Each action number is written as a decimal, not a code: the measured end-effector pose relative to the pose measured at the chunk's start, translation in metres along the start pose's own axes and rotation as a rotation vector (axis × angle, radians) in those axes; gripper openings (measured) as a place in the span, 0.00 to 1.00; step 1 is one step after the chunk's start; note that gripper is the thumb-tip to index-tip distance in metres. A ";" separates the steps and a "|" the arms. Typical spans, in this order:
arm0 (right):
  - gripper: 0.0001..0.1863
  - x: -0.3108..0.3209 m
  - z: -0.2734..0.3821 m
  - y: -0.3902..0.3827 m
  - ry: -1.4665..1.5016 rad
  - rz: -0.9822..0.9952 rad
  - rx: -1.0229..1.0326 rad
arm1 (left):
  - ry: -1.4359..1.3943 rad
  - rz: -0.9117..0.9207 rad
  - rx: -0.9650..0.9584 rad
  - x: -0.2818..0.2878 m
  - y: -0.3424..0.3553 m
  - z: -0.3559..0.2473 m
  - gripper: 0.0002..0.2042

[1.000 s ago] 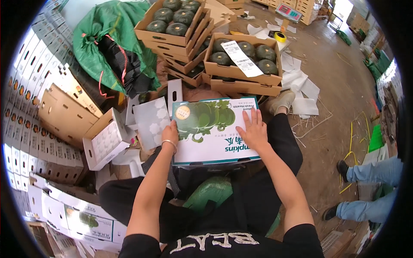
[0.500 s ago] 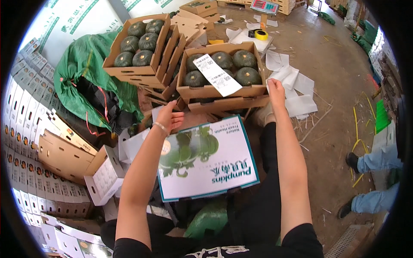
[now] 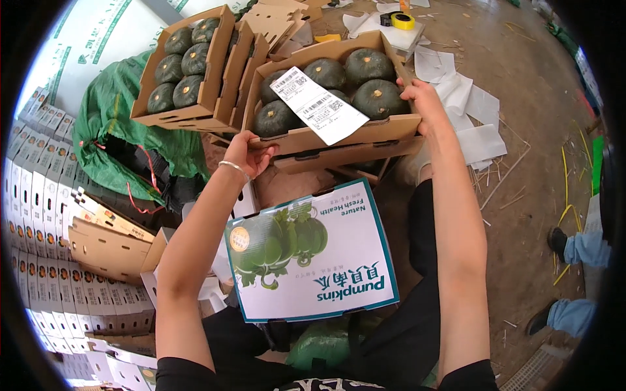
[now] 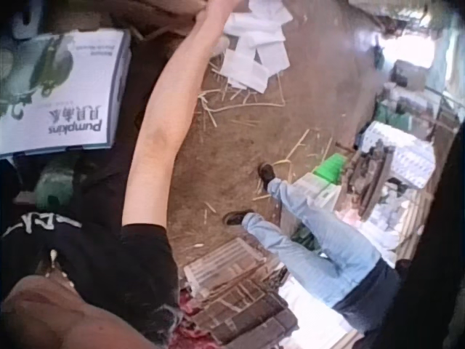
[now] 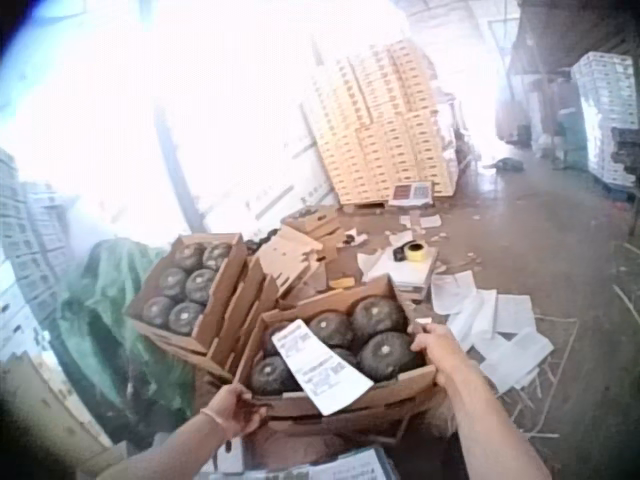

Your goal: The person wraps individual squash in protective mesh and places them into cardboard boxes. The person then applies stickers to the top of each squash and places a shipping label on a filled box.

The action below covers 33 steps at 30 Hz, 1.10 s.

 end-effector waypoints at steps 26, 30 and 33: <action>0.35 -0.184 -0.018 -0.367 -1.397 0.553 0.586 | 0.019 -0.136 -0.120 0.147 -0.304 0.204 0.21; 0.35 -0.181 -0.034 -0.354 -1.486 0.558 0.511 | 0.118 -0.180 -0.247 0.153 -0.316 0.201 0.31; 0.24 -0.171 -0.017 -0.328 -0.980 0.669 0.153 | 0.099 -0.263 -0.365 0.176 -0.321 0.205 0.32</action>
Point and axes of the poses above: each hand's wrist, its own y-axis towards the middle knuckle, its own x-axis out of the back of the hand, z = x × y, the point moved 6 cm from there along y, towards the middle knuckle, and after that the axes turned 4 degrees about -x, right-handed, at the moved point
